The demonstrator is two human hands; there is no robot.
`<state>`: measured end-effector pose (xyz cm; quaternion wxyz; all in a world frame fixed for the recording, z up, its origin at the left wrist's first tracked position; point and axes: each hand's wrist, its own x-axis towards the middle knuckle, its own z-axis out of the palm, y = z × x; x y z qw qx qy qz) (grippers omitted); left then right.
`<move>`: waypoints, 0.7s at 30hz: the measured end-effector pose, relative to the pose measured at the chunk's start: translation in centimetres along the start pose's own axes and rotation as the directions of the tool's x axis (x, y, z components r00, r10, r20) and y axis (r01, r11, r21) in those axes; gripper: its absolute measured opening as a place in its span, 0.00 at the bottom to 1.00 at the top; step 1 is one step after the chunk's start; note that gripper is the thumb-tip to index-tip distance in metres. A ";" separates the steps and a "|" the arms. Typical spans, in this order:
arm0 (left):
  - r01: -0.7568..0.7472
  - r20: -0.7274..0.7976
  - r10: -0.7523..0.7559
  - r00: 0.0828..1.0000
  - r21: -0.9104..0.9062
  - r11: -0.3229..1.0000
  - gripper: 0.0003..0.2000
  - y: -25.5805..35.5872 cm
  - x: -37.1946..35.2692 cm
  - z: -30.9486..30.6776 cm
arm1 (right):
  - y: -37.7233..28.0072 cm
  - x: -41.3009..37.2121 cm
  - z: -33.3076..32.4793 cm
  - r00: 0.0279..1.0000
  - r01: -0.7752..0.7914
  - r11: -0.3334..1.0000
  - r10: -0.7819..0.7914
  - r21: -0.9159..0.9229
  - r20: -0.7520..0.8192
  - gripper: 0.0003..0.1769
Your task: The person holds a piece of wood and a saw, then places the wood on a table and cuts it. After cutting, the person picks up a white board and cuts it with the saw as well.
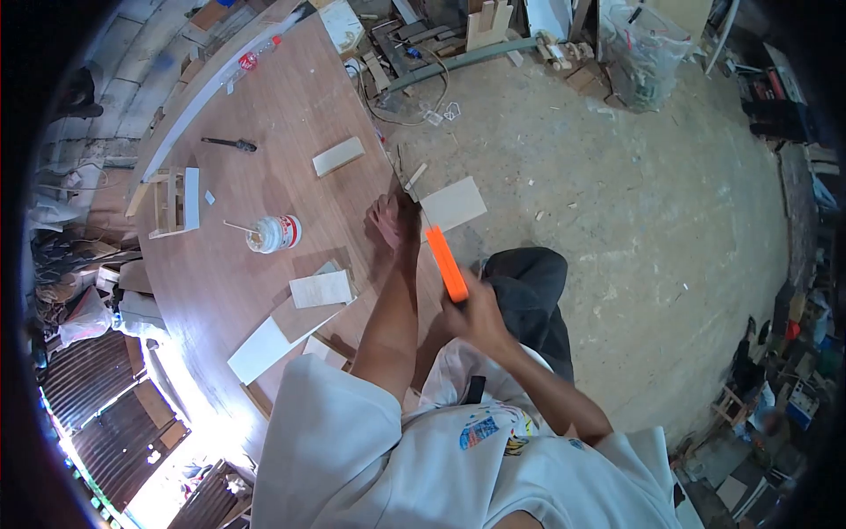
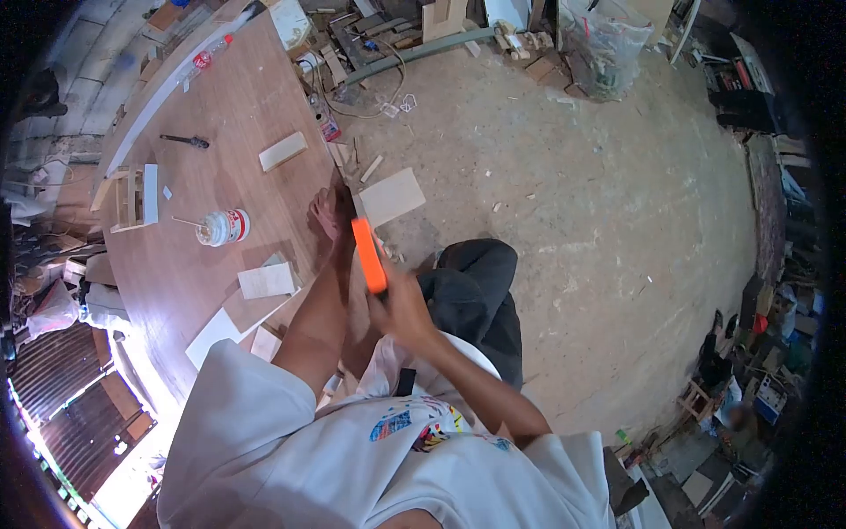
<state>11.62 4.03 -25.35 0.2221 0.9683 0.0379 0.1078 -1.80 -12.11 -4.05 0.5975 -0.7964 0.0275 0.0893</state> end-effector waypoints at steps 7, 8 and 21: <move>-0.066 -0.151 0.065 0.986 -0.002 0.998 0.07 1.4 -0.4 0.2 | 1.2 -2.3 0.0 0.994 -0.109 0.984 0.110 0.139 0.004 0.12; -0.064 -0.152 0.064 0.986 0.001 0.998 0.07 1.8 -0.6 -0.4 | 3.3 1.1 1.4 0.999 -0.021 0.996 0.024 0.083 -0.030 0.11; -0.053 -0.028 0.050 0.998 -0.084 0.995 0.07 1.5 -0.3 0.2 | 1.1 -3.7 -0.3 0.996 -0.015 0.998 0.020 0.065 -0.092 0.10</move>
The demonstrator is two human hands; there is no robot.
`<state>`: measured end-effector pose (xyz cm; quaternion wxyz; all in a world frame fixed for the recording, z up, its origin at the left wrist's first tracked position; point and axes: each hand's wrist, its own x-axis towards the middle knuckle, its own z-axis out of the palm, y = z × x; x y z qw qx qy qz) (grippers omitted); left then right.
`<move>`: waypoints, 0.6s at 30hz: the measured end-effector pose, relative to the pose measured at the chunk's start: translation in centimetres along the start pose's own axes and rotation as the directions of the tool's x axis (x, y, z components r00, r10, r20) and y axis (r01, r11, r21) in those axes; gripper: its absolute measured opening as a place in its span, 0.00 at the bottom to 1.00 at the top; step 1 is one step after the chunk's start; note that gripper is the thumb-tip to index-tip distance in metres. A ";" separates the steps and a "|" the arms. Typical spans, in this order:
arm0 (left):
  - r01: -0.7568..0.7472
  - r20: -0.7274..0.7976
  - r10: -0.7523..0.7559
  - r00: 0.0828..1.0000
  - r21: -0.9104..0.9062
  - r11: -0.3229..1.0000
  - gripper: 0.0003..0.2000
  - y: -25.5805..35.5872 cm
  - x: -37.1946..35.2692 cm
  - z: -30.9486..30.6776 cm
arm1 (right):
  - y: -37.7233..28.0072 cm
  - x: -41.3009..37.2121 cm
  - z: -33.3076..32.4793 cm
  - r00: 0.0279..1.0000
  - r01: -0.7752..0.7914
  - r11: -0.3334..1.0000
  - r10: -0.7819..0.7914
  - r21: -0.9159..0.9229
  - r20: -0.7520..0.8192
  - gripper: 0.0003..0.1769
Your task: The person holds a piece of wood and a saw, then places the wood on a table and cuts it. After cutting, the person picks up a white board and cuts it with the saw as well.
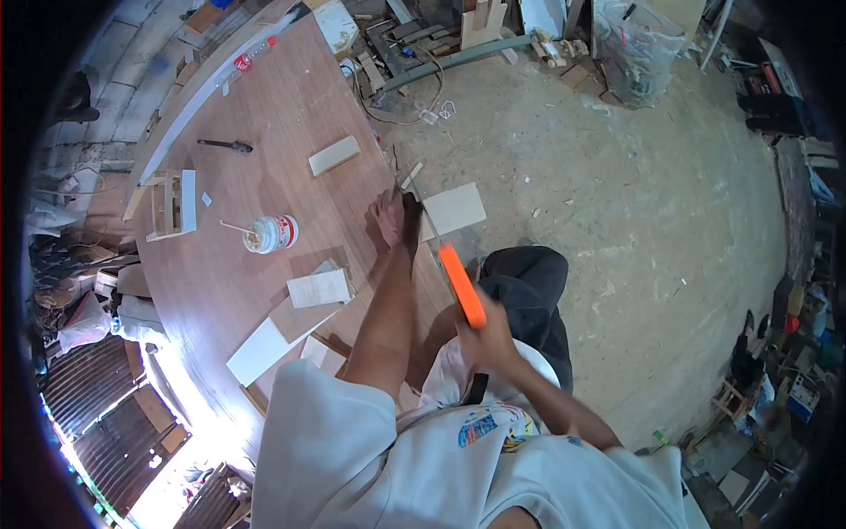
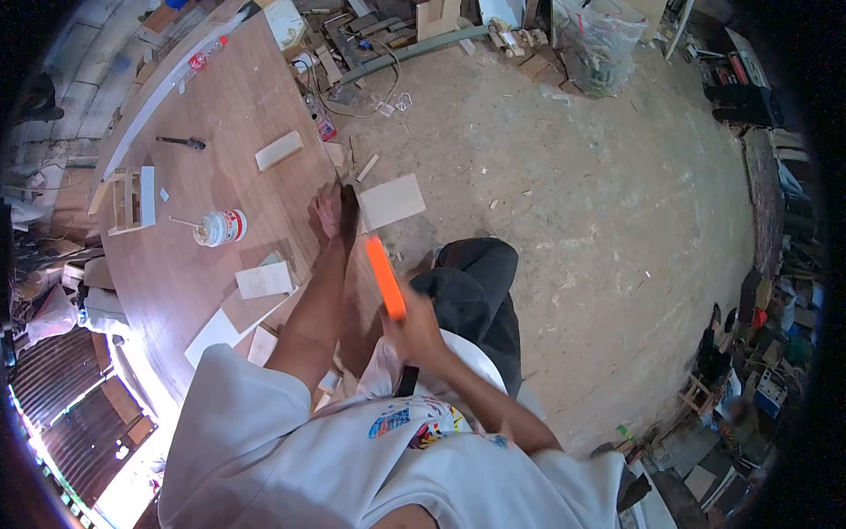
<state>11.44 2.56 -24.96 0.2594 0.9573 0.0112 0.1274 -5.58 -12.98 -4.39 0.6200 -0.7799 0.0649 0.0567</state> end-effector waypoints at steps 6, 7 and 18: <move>0.093 0.051 -0.096 0.994 0.059 0.994 0.07 0.3 -0.4 -1.5 | 2.6 6.5 3.4 0.999 0.010 0.999 -0.008 -0.038 0.044 0.09; 0.114 0.038 -0.116 0.992 0.060 0.992 0.07 0.6 0.6 -1.2 | 2.3 5.5 2.7 0.999 0.015 1.000 -0.014 -0.018 0.047 0.09; -0.004 -0.101 0.020 0.995 0.154 0.988 0.08 1.3 -0.1 -1.0 | 2.3 10.1 3.4 0.998 0.054 0.998 -0.055 0.035 0.022 0.09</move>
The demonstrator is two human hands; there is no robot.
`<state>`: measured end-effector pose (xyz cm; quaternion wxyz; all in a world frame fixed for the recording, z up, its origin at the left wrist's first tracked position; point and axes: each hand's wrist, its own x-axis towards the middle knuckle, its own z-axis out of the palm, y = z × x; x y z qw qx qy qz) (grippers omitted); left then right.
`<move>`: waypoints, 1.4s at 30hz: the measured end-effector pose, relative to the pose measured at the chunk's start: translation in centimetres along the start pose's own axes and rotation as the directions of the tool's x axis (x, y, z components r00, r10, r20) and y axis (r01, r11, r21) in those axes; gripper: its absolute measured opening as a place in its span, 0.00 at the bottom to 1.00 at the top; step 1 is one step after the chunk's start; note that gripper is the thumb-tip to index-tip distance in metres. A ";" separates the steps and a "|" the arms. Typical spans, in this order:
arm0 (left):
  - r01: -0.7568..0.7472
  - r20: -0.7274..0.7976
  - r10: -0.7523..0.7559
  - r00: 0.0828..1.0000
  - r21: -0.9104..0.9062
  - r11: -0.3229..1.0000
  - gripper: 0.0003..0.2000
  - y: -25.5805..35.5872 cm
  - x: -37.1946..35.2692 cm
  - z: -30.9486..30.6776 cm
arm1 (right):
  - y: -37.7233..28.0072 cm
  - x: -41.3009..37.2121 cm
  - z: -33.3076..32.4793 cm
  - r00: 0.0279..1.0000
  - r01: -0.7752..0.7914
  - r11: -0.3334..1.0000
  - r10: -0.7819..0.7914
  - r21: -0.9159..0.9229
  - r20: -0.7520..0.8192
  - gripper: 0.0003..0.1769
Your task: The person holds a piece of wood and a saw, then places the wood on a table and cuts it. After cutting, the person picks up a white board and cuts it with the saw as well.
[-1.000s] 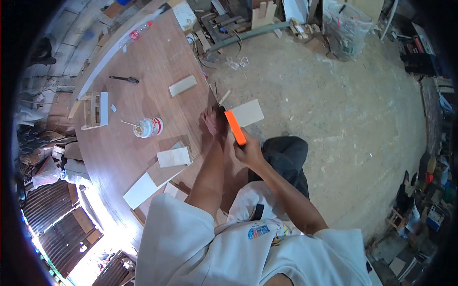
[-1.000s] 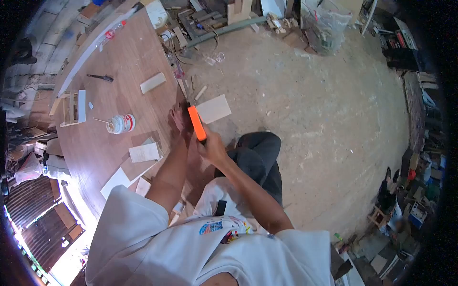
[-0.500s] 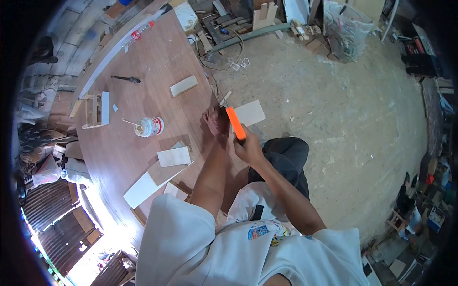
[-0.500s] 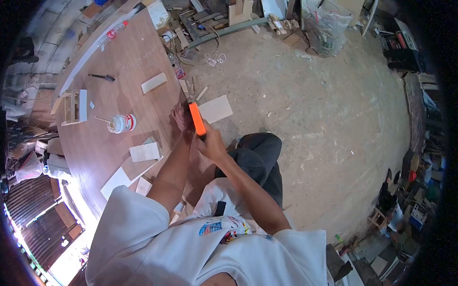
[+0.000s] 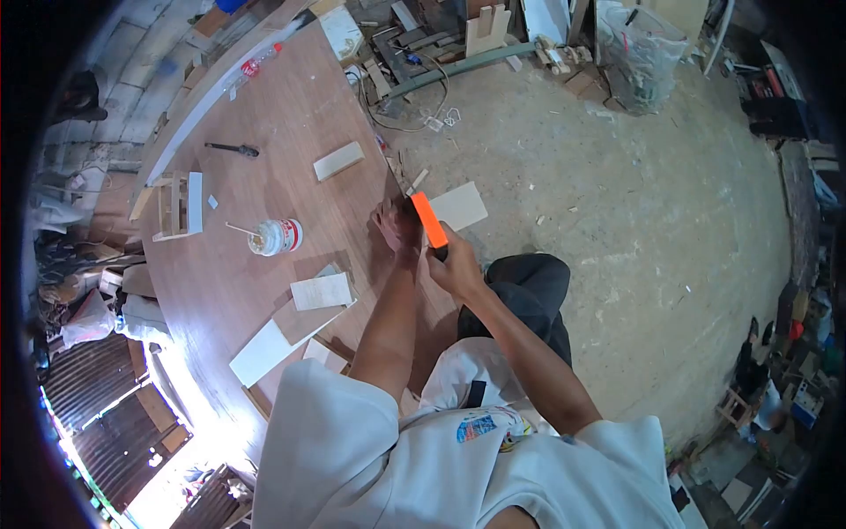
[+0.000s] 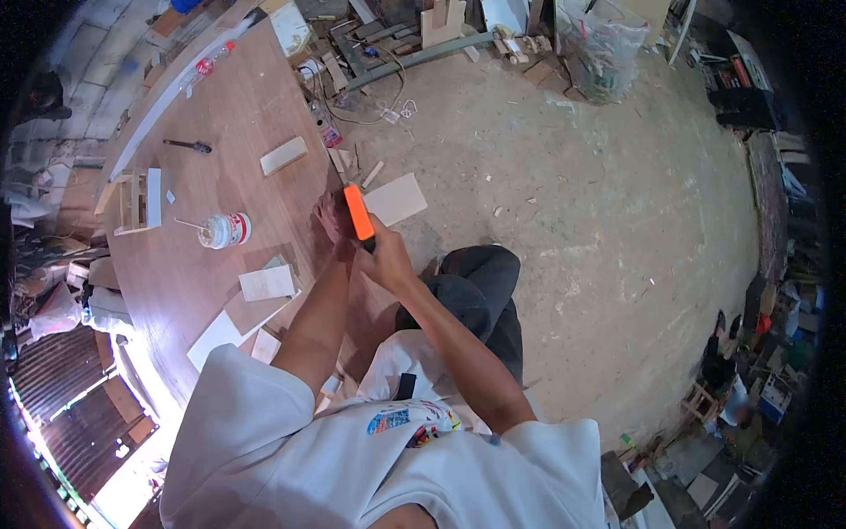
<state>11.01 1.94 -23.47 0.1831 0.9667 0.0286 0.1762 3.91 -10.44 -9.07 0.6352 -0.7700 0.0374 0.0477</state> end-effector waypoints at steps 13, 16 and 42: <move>0.002 -0.056 -0.004 0.998 -0.049 0.999 0.03 0.7 0.3 -0.1 | 0.9 1.5 -0.7 0.999 0.024 0.999 -0.024 0.024 -0.037 0.12; 0.030 -0.002 -0.030 1.000 -0.093 0.995 0.03 0.4 0.4 -0.1 | -1.6 5.3 -2.5 0.862 -0.484 0.822 0.388 0.301 0.326 0.12; 0.058 0.051 -0.054 0.997 -0.070 0.996 0.12 -1.0 -0.8 1.8 | -3.5 15.4 -2.5 0.659 -0.709 0.636 0.444 0.304 0.607 0.16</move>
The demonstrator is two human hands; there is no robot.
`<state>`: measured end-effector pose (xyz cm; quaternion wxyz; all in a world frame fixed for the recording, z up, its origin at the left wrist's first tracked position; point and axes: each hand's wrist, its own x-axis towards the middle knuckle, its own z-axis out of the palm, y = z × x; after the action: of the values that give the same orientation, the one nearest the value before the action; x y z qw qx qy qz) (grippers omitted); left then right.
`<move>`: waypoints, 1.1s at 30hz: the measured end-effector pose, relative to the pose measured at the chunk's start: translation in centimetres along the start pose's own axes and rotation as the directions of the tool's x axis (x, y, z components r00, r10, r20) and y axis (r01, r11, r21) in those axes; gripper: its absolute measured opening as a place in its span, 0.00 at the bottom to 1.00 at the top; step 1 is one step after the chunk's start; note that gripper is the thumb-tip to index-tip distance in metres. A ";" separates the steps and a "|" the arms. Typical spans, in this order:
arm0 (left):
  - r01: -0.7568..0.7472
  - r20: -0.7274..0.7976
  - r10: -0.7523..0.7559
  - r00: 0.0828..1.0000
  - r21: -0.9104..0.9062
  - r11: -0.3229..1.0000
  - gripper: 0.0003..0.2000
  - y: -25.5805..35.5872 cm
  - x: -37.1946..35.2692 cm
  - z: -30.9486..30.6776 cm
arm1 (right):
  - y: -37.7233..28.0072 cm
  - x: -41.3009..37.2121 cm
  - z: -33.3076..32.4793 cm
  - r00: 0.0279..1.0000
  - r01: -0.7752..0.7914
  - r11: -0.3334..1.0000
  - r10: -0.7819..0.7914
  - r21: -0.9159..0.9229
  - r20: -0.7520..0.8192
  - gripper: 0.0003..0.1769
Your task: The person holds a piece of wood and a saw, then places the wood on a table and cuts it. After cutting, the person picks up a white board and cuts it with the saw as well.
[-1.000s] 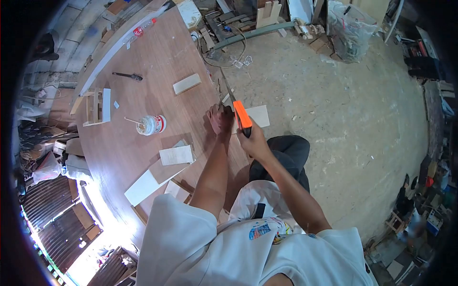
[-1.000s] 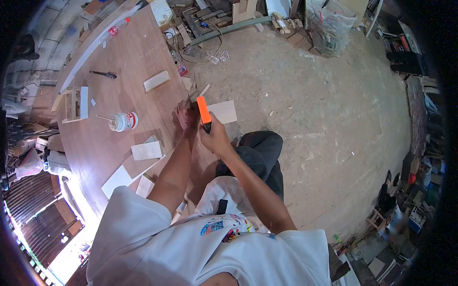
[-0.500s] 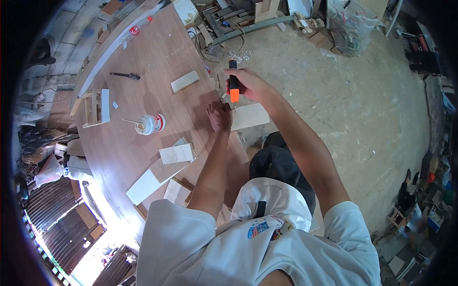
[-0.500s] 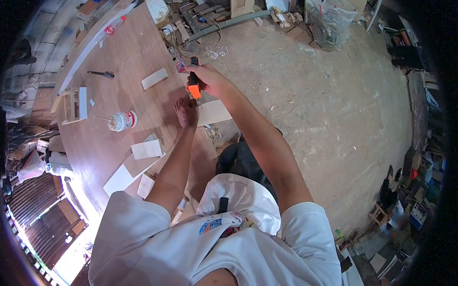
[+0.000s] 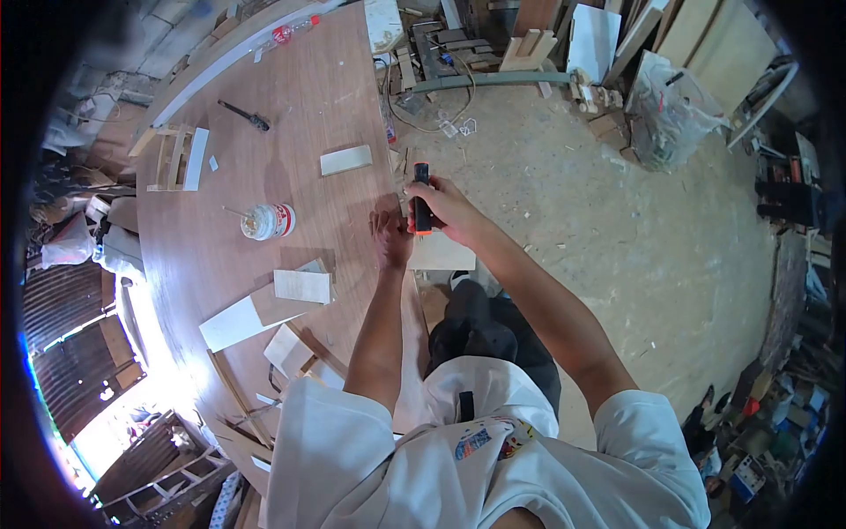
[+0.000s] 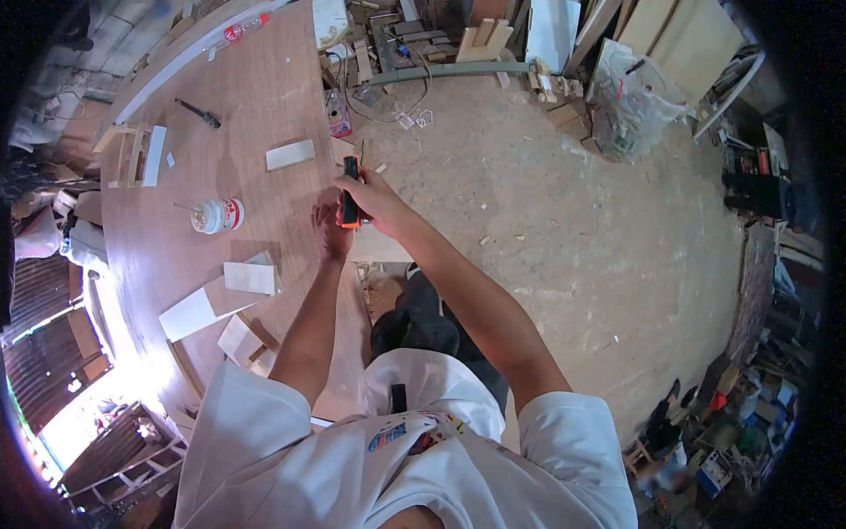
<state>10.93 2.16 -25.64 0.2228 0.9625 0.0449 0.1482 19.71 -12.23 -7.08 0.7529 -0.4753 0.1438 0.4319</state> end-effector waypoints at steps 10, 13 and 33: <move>0.164 -0.115 -0.173 0.978 -0.079 0.983 0.01 1.2 1.3 -1.3 | -1.0 2.2 1.2 0.998 -0.047 0.998 0.048 -0.037 0.030 0.08; 0.196 -0.159 -0.209 0.965 -0.090 0.976 0.02 0.7 2.2 -1.2 | -1.9 3.2 1.7 0.997 -0.067 0.995 0.071 -0.080 0.040 0.08; 0.353 -0.110 -0.340 0.934 0.131 0.926 0.07 0.2 1.4 -1.1 | 4.2 -1.3 2.8 0.991 0.111 0.979 -0.121 -0.171 -0.051 0.07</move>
<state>11.91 2.65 -24.25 0.1708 0.9461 0.2349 0.1436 15.10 -9.82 -7.28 0.7292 -0.5577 0.1019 0.3832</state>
